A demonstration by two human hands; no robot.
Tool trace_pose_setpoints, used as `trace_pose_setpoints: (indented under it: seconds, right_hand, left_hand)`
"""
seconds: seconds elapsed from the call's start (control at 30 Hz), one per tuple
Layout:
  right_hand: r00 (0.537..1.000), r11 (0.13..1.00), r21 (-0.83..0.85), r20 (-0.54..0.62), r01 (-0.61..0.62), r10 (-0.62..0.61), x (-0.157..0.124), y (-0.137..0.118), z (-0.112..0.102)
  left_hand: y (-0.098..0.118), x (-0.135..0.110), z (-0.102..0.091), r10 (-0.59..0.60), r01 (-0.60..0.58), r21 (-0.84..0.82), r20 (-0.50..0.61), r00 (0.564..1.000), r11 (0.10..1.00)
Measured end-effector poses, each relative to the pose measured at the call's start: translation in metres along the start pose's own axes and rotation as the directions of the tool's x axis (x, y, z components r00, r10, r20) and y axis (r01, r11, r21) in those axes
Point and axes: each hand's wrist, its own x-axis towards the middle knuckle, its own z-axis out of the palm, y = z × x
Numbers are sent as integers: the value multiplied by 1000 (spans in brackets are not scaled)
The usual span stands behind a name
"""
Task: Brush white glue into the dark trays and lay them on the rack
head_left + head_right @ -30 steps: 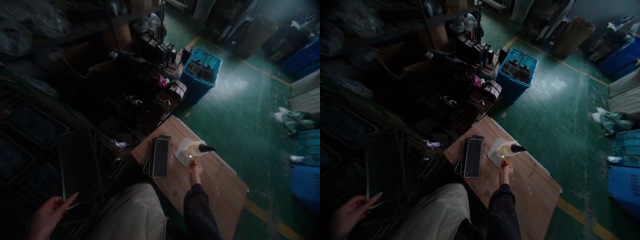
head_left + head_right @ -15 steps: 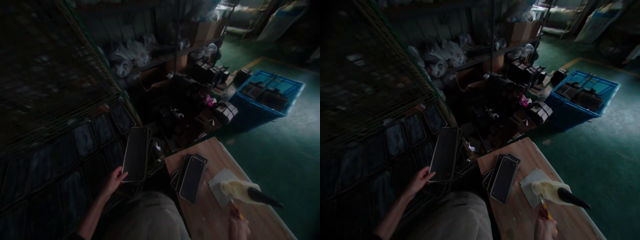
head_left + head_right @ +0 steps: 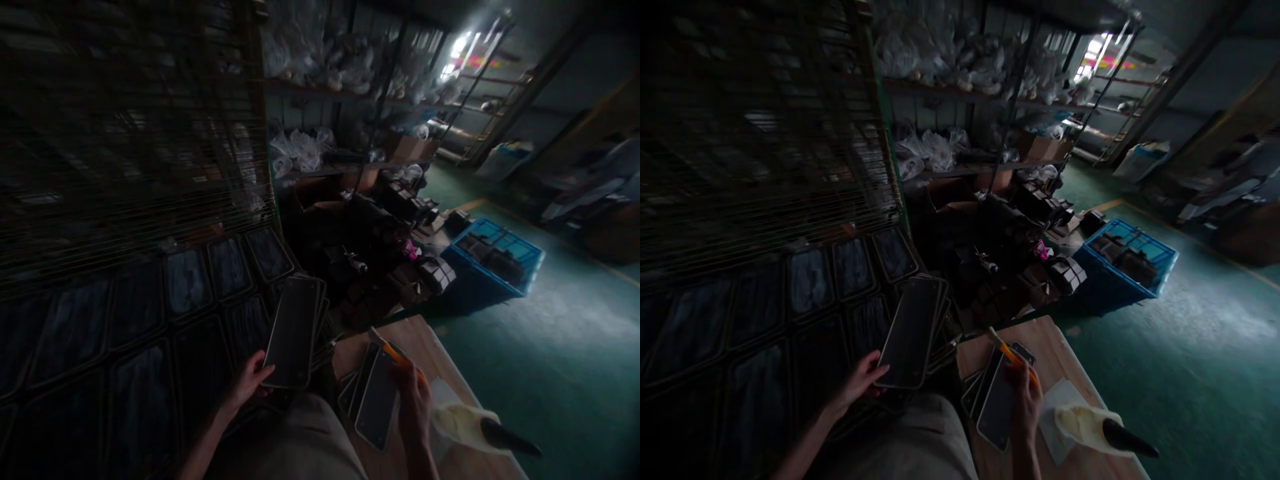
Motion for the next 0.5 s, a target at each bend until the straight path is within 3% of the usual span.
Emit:
trace_pose_setpoints:
  seconds: [0.1, 0.23, 0.37, 0.43, 0.5]
  right_hand:
    - [951, 988, -27, 274, 154, -141, -12, -49, 79]
    - [782, 873, -187, 554, 451, -286, -21, -74, 150]
    - [618, 672, -252, 687, 697, -383, -15, -78, 188]
    - [572, 566, -298, 715, 769, -401, -7, -80, 200]
    - [557, 493, -345, 732, 799, -392, -1, -83, 208]
  left_hand:
    - [-8, -2, -5, -45, 45, -3, 12, 999, 999]
    - [-15, -6, -12, -42, 44, 47, -51, 998, 998]
    - [-20, -12, -15, 18, -15, 89, -37, 999, 996]
    - [-25, -13, -16, 51, -50, 61, -4, 999, 997]
    - [-32, -13, -17, 75, -75, 6, 6, 997, 997]
